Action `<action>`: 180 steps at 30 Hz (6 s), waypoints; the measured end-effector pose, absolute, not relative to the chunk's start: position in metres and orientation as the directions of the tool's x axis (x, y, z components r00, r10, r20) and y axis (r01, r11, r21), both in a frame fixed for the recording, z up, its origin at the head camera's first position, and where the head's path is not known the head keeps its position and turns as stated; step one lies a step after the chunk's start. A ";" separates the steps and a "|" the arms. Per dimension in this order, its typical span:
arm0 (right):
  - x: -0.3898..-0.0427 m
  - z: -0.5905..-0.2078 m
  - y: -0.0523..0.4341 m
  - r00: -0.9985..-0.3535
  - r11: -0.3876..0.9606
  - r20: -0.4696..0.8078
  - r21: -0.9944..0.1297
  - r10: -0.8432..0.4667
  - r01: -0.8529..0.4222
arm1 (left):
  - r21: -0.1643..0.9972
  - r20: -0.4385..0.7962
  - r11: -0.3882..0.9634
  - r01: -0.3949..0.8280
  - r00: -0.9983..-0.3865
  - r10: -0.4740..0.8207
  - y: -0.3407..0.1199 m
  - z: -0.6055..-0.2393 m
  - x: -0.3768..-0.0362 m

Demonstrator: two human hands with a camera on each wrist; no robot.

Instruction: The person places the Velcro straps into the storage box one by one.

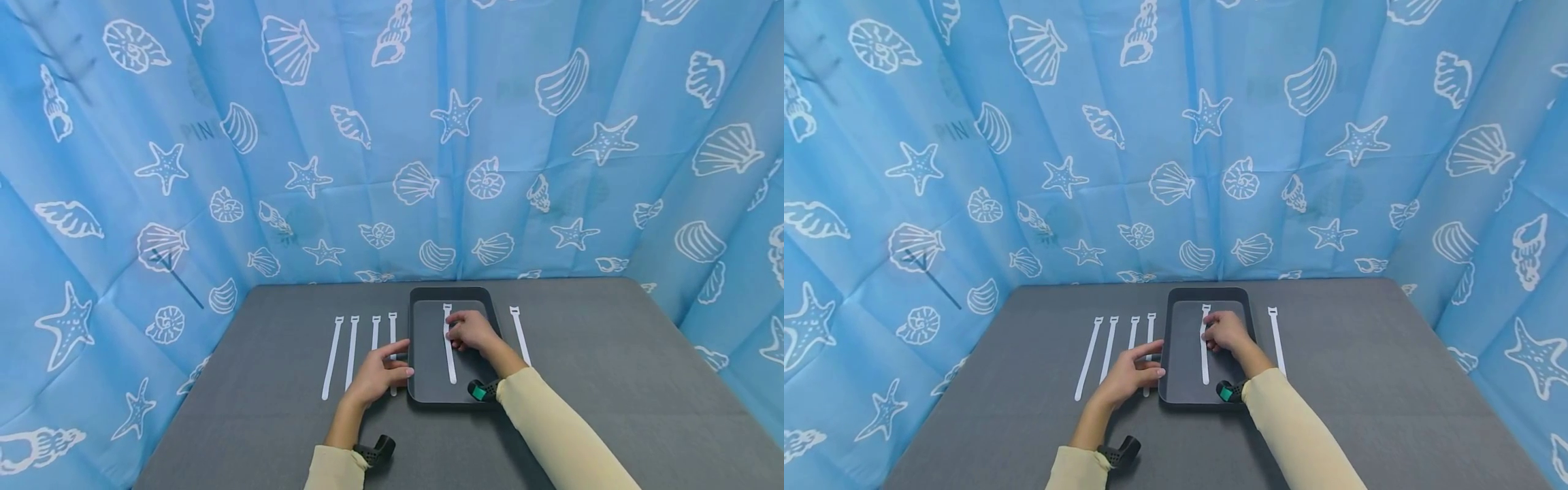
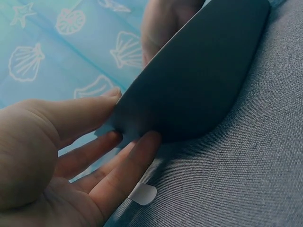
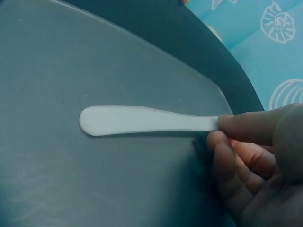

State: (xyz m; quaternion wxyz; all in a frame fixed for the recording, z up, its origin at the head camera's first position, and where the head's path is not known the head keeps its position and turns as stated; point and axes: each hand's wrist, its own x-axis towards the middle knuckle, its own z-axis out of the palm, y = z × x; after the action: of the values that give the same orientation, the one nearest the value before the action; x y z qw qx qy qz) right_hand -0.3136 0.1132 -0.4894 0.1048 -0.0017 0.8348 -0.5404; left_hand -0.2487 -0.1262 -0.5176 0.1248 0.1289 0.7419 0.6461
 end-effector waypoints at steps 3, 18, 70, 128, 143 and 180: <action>-0.315 -0.490 0.112 -0.978 0.478 -0.171 -0.873 -0.118 0.096 | 0.990 -0.020 0.137 0.030 -0.936 0.351 -0.126 -0.519 -0.249; -0.319 -0.487 0.094 -0.988 0.830 -0.045 -0.548 -0.150 -0.101 | 0.988 -0.020 0.150 0.035 -0.936 0.353 -0.126 -0.514 -0.247; -0.311 -0.474 0.086 -0.958 0.650 -0.074 -0.749 -0.276 -0.130 | 0.988 -0.022 0.151 0.034 -0.936 0.352 -0.126 -0.518 -0.242; -0.274 -0.503 0.238 -0.994 0.646 0.031 -0.762 0.109 0.047 | 0.989 -0.035 0.144 0.016 -0.939 0.343 -0.127 -0.516 -0.244; -0.278 -0.498 0.221 -0.978 0.793 0.038 -0.592 0.207 0.145 | 0.987 -0.034 0.159 0.021 -0.942 0.334 -0.126 -0.517 -0.243; -0.283 -0.500 0.226 -0.989 0.723 0.027 -0.685 0.144 0.087 | 0.983 -0.023 0.178 0.042 -0.938 0.346 -0.128 -0.516 -0.243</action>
State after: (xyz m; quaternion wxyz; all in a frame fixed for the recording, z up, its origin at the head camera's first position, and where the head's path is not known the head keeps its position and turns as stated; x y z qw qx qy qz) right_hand -0.2828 0.2257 -0.4996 -0.0390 0.0625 0.9275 -0.3665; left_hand -0.2430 -0.1279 -0.5164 0.1210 0.1277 0.7580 0.6281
